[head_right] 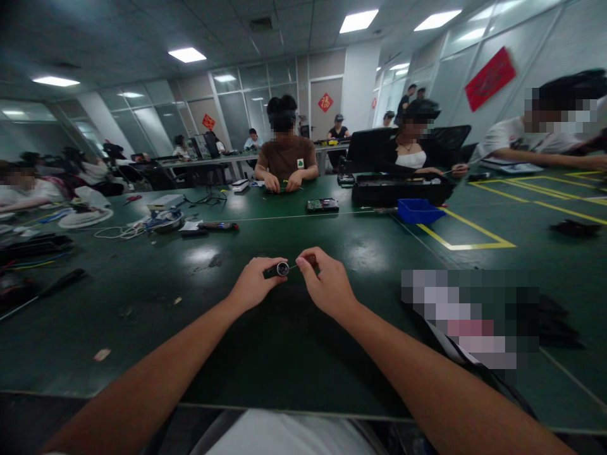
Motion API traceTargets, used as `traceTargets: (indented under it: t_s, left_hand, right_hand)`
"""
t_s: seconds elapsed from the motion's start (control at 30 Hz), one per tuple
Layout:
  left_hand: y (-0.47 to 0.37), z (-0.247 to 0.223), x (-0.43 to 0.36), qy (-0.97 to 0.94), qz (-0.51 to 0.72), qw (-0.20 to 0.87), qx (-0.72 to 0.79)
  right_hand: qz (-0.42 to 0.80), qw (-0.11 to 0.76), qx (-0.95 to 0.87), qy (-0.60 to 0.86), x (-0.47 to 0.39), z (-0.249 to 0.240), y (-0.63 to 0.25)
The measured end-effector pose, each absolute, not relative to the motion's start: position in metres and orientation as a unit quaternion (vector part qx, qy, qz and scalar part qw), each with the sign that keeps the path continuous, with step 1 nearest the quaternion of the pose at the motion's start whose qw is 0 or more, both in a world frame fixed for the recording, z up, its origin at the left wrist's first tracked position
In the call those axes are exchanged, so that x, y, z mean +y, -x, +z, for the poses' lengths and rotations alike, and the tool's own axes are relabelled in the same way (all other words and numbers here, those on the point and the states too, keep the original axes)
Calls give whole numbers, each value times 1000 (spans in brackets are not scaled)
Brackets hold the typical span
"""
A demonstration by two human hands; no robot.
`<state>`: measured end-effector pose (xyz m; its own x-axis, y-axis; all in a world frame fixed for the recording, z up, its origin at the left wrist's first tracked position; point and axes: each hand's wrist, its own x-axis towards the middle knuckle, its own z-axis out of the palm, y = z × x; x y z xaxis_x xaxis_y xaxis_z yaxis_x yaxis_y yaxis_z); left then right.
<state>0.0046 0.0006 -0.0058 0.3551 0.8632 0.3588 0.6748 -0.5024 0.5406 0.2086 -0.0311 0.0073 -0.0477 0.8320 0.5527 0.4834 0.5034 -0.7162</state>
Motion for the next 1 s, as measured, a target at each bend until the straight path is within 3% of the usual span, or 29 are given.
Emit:
traceTargets:
  t_s: [0.27, 1.0]
  left_hand:
    - [-5, -5, 0, -806, 300, 157, 486]
    - [-3, -8, 2, -806, 267, 161, 503]
  right_hand:
    - [128, 562, -669, 468, -34, 12, -214]
    - [93, 494, -716, 484, -35, 18, -213]
